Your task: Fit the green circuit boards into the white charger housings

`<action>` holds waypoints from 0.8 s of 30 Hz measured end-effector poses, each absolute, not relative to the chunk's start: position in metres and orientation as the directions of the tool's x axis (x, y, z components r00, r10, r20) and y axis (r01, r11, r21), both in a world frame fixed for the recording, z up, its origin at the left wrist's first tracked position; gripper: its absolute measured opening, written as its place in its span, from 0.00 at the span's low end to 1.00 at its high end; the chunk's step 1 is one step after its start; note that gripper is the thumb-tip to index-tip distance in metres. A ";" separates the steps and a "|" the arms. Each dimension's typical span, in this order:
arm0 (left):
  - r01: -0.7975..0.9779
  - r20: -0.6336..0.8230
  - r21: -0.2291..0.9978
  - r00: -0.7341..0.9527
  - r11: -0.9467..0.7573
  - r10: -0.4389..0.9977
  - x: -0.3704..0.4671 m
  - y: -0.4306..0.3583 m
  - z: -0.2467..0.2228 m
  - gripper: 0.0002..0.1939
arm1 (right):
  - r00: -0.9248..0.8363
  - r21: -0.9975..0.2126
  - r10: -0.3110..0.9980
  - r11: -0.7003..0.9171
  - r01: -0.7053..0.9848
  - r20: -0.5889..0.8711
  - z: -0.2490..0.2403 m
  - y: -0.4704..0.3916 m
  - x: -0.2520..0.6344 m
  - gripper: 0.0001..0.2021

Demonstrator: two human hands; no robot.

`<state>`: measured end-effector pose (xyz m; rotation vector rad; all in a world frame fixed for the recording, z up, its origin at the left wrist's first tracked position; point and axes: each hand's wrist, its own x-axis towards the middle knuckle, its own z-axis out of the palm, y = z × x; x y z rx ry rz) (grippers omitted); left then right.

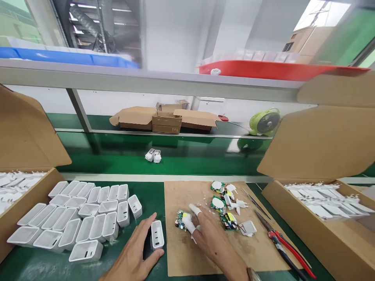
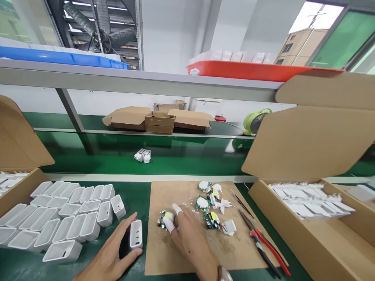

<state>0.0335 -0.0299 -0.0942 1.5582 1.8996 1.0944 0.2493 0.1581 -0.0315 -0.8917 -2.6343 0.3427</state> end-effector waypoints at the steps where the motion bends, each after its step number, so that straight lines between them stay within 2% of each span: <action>1: 0.602 0.141 0.797 -0.263 0.048 0.954 0.034 -0.030 -0.094 0.40 | -0.743 -0.315 0.614 0.784 0.536 0.264 -0.035 0.160 0.251 0.19; 4: 0.613 0.154 0.789 -0.257 0.038 0.954 0.035 -0.031 -0.094 0.39 | -0.768 -0.275 0.602 0.793 0.543 0.219 -0.048 0.161 0.257 0.30; 6: 0.611 0.154 0.791 -0.256 0.036 0.954 0.035 -0.031 -0.094 0.39 | -0.773 -0.266 0.605 0.790 0.552 0.192 -0.058 0.162 0.262 0.32; 8: 0.603 0.158 0.797 -0.263 0.035 0.952 0.035 -0.031 -0.094 0.40 | -0.760 -0.283 0.601 0.795 0.537 0.246 -0.064 0.163 0.264 0.28; 12: 0.569 0.134 0.821 -0.275 0.048 0.952 0.034 -0.031 -0.092 0.43 | -0.730 -0.410 0.591 0.794 0.450 0.344 -0.059 0.157 0.264 0.22; 16: 0.522 0.105 0.851 -0.285 0.062 0.953 0.034 -0.031 -0.092 0.43 | -0.738 -0.549 0.556 0.779 0.301 0.383 -0.032 0.137 0.259 0.23; 18: 0.511 0.120 0.858 -0.292 0.049 0.949 0.035 -0.031 -0.092 0.42 | -0.772 -0.506 0.464 0.835 0.216 0.434 -0.022 0.125 0.254 0.26; 22: 0.534 0.236 0.844 -0.297 -0.044 0.925 0.037 -0.029 -0.093 0.41 | -0.793 -0.225 0.284 0.956 0.189 0.540 -0.015 0.111 0.244 0.29; 24: 0.570 0.306 0.816 -0.291 -0.092 0.906 0.037 -0.028 -0.093 0.40 | -0.800 -0.152 0.251 0.968 0.200 0.545 -0.014 0.109 0.240 0.28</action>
